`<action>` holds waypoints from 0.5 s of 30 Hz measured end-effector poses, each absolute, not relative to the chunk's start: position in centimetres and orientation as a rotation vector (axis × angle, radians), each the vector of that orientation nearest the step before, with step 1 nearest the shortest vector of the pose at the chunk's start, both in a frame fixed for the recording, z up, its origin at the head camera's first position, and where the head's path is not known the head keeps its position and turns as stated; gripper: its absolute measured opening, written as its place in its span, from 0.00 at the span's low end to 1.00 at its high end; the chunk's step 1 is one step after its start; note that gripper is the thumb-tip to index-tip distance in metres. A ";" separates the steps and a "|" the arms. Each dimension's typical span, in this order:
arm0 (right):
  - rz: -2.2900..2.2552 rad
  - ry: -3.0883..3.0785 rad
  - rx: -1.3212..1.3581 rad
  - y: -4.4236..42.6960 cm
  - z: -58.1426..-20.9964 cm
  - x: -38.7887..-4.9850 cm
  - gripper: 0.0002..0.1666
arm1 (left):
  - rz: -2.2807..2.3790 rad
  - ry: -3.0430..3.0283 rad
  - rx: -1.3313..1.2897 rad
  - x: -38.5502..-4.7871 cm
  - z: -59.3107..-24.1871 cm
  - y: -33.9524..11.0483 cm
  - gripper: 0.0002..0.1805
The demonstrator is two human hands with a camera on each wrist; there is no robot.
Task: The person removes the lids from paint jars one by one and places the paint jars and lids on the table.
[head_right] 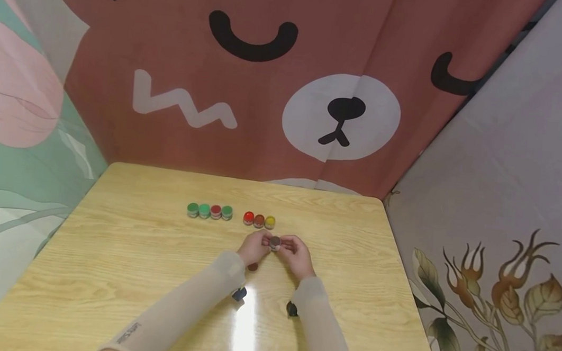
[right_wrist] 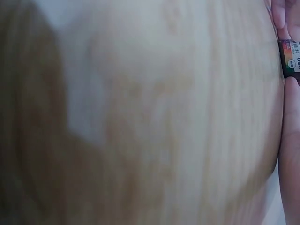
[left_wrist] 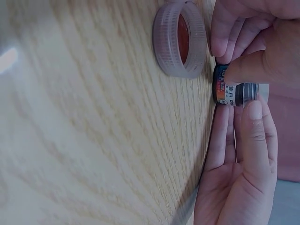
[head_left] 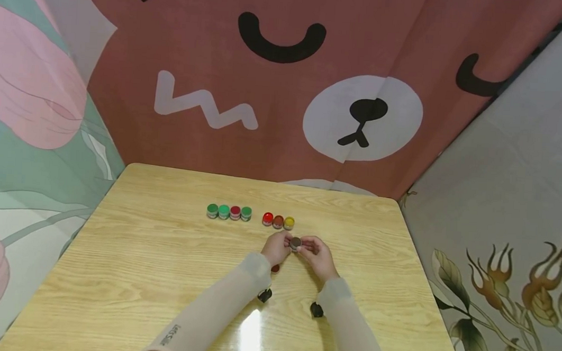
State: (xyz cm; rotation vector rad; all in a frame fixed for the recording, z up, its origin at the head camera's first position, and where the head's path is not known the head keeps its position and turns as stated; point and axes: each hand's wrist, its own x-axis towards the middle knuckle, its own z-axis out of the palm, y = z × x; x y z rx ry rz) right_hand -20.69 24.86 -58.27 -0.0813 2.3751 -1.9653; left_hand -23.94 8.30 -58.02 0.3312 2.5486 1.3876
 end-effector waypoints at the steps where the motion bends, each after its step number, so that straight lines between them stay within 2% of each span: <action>1: -1.964 2.369 -0.074 24.9 -58.3 -20.7 0.19 | 1.386 2.549 0.330 -24.0 -58.0 8.3 0.11; 15: -1.918 2.407 -0.113 25.8 -61.6 -21.8 0.19 | 1.375 2.553 0.335 -24.4 -58.6 8.4 0.10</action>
